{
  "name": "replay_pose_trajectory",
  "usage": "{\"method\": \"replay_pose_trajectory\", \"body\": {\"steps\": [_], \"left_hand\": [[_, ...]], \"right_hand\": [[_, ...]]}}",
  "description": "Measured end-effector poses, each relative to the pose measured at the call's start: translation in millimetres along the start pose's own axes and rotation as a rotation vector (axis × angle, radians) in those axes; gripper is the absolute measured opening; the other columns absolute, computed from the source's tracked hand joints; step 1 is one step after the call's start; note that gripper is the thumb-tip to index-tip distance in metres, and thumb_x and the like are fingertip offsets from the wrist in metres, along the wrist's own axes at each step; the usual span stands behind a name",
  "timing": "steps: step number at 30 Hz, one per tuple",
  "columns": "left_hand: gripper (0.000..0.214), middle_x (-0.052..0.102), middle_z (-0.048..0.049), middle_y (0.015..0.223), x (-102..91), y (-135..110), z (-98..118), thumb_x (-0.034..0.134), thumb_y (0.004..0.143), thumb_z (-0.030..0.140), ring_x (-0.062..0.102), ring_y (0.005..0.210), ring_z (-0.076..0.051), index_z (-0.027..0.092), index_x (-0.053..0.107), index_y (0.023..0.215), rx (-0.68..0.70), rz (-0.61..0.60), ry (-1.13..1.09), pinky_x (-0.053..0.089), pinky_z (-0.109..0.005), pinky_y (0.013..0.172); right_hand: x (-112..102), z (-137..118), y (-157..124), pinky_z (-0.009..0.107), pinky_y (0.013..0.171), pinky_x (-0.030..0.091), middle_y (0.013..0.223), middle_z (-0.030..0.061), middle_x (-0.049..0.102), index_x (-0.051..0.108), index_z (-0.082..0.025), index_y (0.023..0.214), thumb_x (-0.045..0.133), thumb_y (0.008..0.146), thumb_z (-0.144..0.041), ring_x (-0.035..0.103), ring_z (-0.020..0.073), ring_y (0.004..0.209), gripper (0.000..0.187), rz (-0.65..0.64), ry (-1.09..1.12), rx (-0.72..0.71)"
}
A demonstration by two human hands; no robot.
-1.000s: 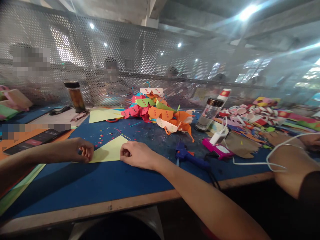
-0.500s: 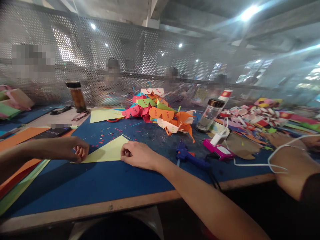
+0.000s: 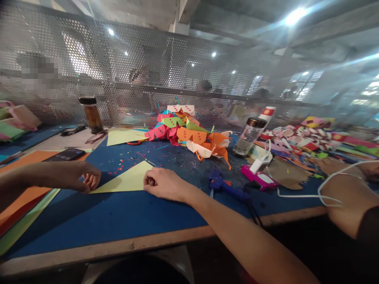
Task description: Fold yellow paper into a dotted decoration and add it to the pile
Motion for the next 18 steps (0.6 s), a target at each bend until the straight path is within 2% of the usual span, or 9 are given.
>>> {"method": "replay_pose_trajectory", "body": {"steps": [2,4,6,9,11,12,18], "left_hand": [[0.018,0.068,0.0040,0.075,-6.4,1.9,4.6,0.052,0.078,0.017,0.059,0.075,-0.014,0.019,0.069,0.079,0.004,0.072,0.025,0.041,-0.020,0.069],[0.017,0.069,0.0030,0.077,-16.4,5.6,14.0,0.052,0.082,0.023,0.060,0.078,-0.015,0.018,0.069,0.080,0.019,0.234,0.054,0.041,-0.023,0.072],[0.018,0.068,0.0010,0.077,-16.2,10.4,26.5,0.055,0.084,0.030,0.060,0.077,-0.016,0.018,0.069,0.082,0.053,0.357,0.046,0.042,-0.025,0.071],[0.019,0.068,-0.0009,0.083,9.4,18.8,56.9,0.052,0.089,0.026,0.060,0.077,-0.015,0.020,0.070,0.087,0.268,0.344,0.021,0.044,-0.025,0.071],[0.021,0.068,-0.0018,0.084,22.4,19.7,67.8,0.048,0.090,0.019,0.060,0.075,-0.014,0.020,0.069,0.088,0.364,0.368,0.061,0.044,-0.025,0.070],[0.022,0.067,-0.0019,0.082,23.6,18.4,69.4,0.047,0.090,0.016,0.059,0.073,-0.014,0.020,0.068,0.088,0.387,0.419,0.081,0.043,-0.026,0.070],[0.023,0.067,-0.0016,0.082,25.0,15.1,70.1,0.049,0.087,0.007,0.060,0.072,-0.014,0.020,0.068,0.089,0.436,0.500,0.121,0.044,-0.025,0.068]], "right_hand": [[-0.1,-0.8,-0.3,0.024,0.064,0.040,0.084,0.0014,0.066,0.064,-0.019,0.084,0.060,0.082,-0.020,0.056,0.0132,0.074,0.005,-0.009,0.005,0.007],[0.4,-1.2,-0.6,0.024,0.063,0.039,0.083,0.0011,0.066,0.064,-0.019,0.084,0.059,0.081,-0.019,0.057,0.0129,0.072,0.006,-0.019,0.003,0.021],[0.3,-1.3,-0.6,0.024,0.062,0.038,0.082,0.0012,0.067,0.064,-0.019,0.084,0.058,0.081,-0.019,0.057,0.0130,0.072,0.007,-0.007,-0.014,0.031],[0.1,-1.1,0.5,0.024,0.063,0.038,0.082,0.0015,0.068,0.064,-0.019,0.082,0.058,0.080,-0.019,0.058,0.0134,0.072,0.006,0.047,-0.076,0.027],[1.9,-1.3,2.5,0.024,0.063,0.038,0.081,0.0010,0.068,0.063,-0.019,0.080,0.058,0.079,-0.018,0.058,0.0134,0.071,0.005,0.077,-0.111,0.019],[3.3,-1.6,4.0,0.024,0.063,0.038,0.080,0.0008,0.068,0.063,-0.019,0.079,0.058,0.079,-0.018,0.058,0.0134,0.071,0.005,0.088,-0.122,0.016],[11.8,-19.1,16.6,0.025,0.063,0.037,0.082,0.0016,0.069,0.061,-0.019,0.077,0.059,0.076,-0.019,0.058,0.0148,0.074,0.002,0.138,-0.159,-0.052]]}}
Point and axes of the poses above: each hand's wrist, its own y-axis towards the middle knuckle, its own x-axis out of the palm, z = x × y, the point moved 10 cm from there along y, towards the middle knuckle
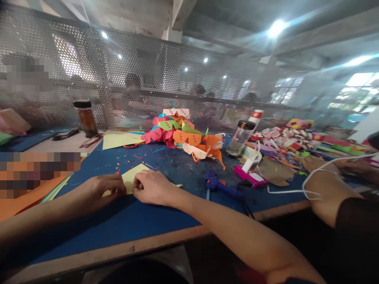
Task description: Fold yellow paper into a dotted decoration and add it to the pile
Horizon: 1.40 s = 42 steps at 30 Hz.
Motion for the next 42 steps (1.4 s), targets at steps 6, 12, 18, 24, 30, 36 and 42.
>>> {"method": "replay_pose_trajectory", "body": {"steps": [6,12,18,24,30,36,42], "left_hand": [[0.029,0.069,-0.0020,0.088,-1.5,2.0,3.6,0.049,0.084,0.003,0.063,0.075,-0.014,0.021,0.070,0.093,-0.020,-0.013,-0.024,0.046,-0.025,0.069],[0.022,0.068,-0.0014,0.085,-1.2,1.5,4.1,0.052,0.089,0.009,0.062,0.075,-0.015,0.021,0.070,0.090,-0.003,-0.002,-0.011,0.045,-0.025,0.069],[0.020,0.067,-0.0023,0.087,-2.2,2.0,3.3,0.052,0.091,0.012,0.062,0.077,-0.015,0.020,0.071,0.089,-0.024,-0.009,-0.035,0.046,-0.026,0.070],[0.021,0.068,-0.0014,0.087,-2.7,2.3,3.4,0.052,0.090,0.012,0.064,0.077,-0.014,0.021,0.071,0.089,-0.028,-0.013,-0.047,0.046,-0.024,0.070],[0.021,0.069,-0.0014,0.088,-1.1,2.5,1.4,0.051,0.091,0.015,0.064,0.077,-0.015,0.022,0.071,0.090,-0.026,-0.027,-0.062,0.047,-0.026,0.070],[0.023,0.068,-0.0019,0.088,0.7,2.3,-1.7,0.049,0.092,0.018,0.063,0.075,-0.014,0.022,0.071,0.091,-0.043,-0.043,-0.089,0.047,-0.026,0.070],[0.024,0.069,-0.0031,0.088,-0.3,2.3,1.1,0.048,0.092,0.019,0.063,0.075,-0.015,0.021,0.072,0.091,-0.025,-0.053,-0.075,0.049,-0.026,0.070]], "right_hand": [[1.9,-1.4,1.6,0.025,0.062,0.035,0.080,0.0005,0.068,0.059,-0.020,0.076,0.059,0.075,-0.019,0.057,0.0145,0.074,0.002,0.002,-0.014,0.032],[-3.3,21.0,-9.3,0.024,0.057,0.032,0.075,-0.0018,0.067,0.059,-0.021,0.074,0.057,0.072,-0.017,0.055,0.0127,0.066,0.005,-0.050,-0.029,0.144],[-8.2,31.5,-19.6,0.024,0.058,0.034,0.076,-0.0016,0.066,0.058,-0.021,0.075,0.056,0.074,-0.017,0.057,0.0126,0.068,0.005,-0.062,-0.031,0.158],[-19.3,40.3,-33.1,0.023,0.060,0.034,0.080,-0.0005,0.065,0.057,-0.020,0.076,0.055,0.076,-0.015,0.056,0.0120,0.069,0.006,-0.056,-0.050,0.195],[-30.1,57.7,-48.9,0.023,0.060,0.035,0.080,-0.0001,0.064,0.056,-0.020,0.075,0.055,0.075,-0.013,0.055,0.0129,0.071,0.007,-0.092,-0.084,0.274],[-38.6,69.3,-60.3,0.024,0.061,0.035,0.079,0.0005,0.064,0.056,-0.020,0.075,0.055,0.076,-0.014,0.055,0.0135,0.071,0.006,-0.121,-0.106,0.291],[-50.3,81.1,-70.6,0.026,0.060,0.034,0.078,0.0014,0.064,0.056,-0.021,0.073,0.053,0.076,-0.012,0.055,0.0154,0.070,0.009,-0.169,-0.180,0.316]]}}
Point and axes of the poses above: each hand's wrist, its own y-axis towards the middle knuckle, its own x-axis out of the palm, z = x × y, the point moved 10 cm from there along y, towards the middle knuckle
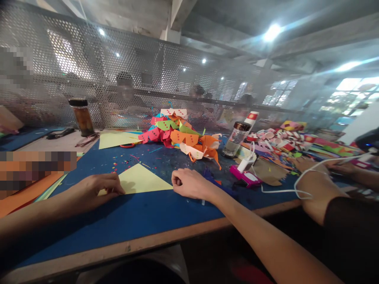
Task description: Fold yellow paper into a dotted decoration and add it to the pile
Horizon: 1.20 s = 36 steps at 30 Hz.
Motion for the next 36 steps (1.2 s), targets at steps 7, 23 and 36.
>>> {"method": "replay_pose_trajectory", "body": {"steps": [7,23,36], "left_hand": [[0.023,0.068,-0.0025,0.087,-0.9,-0.8,1.0,0.048,0.092,0.017,0.064,0.075,-0.015,0.021,0.070,0.091,-0.015,0.013,0.011,0.048,-0.027,0.069],[0.017,0.066,-0.0016,0.083,2.4,-0.4,-3.4,0.052,0.092,0.016,0.062,0.073,-0.014,0.021,0.069,0.091,-0.031,0.030,0.030,0.046,-0.026,0.067],[0.016,0.065,-0.0017,0.081,-2.7,1.6,-0.8,0.054,0.090,0.016,0.062,0.069,-0.012,0.019,0.069,0.084,-0.051,0.040,0.025,0.047,-0.023,0.064]], "right_hand": [[-26.2,2.4,-11.0,0.030,0.068,0.038,0.081,0.0021,0.065,0.059,-0.021,0.075,0.056,0.081,-0.013,0.057,0.0177,0.077,0.011,0.126,-0.014,-0.018],[5.1,-75.1,12.9,0.031,0.084,0.044,0.097,0.0051,0.064,0.067,-0.018,0.092,0.062,0.093,-0.021,0.058,0.0175,0.094,0.006,0.082,0.118,-0.443],[3.2,-78.7,7.0,0.032,0.083,0.043,0.094,0.0057,0.066,0.067,-0.017,0.091,0.055,0.096,-0.020,0.059,0.0174,0.091,0.013,0.211,0.040,-0.496]]}}
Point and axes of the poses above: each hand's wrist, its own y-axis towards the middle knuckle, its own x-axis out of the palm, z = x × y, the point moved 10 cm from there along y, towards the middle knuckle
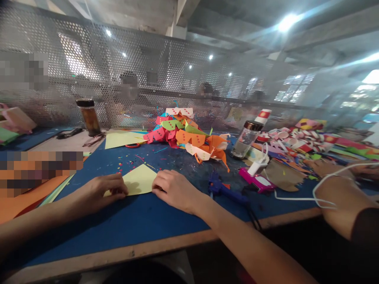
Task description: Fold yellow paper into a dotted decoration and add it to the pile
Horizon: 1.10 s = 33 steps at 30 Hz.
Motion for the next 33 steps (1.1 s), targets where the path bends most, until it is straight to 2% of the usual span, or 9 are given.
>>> {"method": "replay_pose_trajectory", "body": {"steps": [7,16,25,33], "left_hand": [[0.015,0.065,-0.0017,0.081,-0.9,-1.8,-2.1,0.054,0.091,0.018,0.061,0.070,-0.013,0.019,0.067,0.083,-0.032,0.005,0.034,0.046,-0.024,0.064],[0.020,0.063,-0.0025,0.078,0.7,-6.4,2.5,0.047,0.094,0.017,0.059,0.069,-0.015,0.017,0.063,0.083,0.065,0.036,0.193,0.043,-0.026,0.065],[0.019,0.064,-0.0020,0.081,-5.0,-14.0,-3.7,0.047,0.091,0.016,0.060,0.068,-0.015,0.020,0.064,0.083,-0.016,-0.008,0.219,0.043,-0.025,0.065],[0.019,0.063,-0.0028,0.080,-6.3,-14.4,-4.2,0.045,0.088,0.015,0.059,0.068,-0.015,0.019,0.063,0.083,-0.032,-0.047,0.242,0.041,-0.026,0.064]], "right_hand": [[0.6,0.3,0.2,0.032,0.084,0.043,0.093,0.0060,0.066,0.066,-0.017,0.092,0.054,0.096,-0.020,0.059,0.0175,0.090,0.013,0.021,-0.005,-0.021],[0.3,-3.6,-2.5,0.031,0.082,0.042,0.091,0.0055,0.065,0.065,-0.017,0.090,0.053,0.096,-0.020,0.057,0.0173,0.088,0.014,0.026,-0.029,-0.036],[1.2,-2.6,-2.5,0.031,0.084,0.042,0.089,0.0047,0.065,0.064,-0.017,0.088,0.054,0.095,-0.018,0.057,0.0171,0.087,0.012,0.020,-0.021,-0.022],[1.7,-2.0,-2.5,0.031,0.082,0.041,0.089,0.0050,0.065,0.064,-0.017,0.088,0.054,0.095,-0.019,0.057,0.0171,0.086,0.012,0.027,-0.053,-0.013]]}}
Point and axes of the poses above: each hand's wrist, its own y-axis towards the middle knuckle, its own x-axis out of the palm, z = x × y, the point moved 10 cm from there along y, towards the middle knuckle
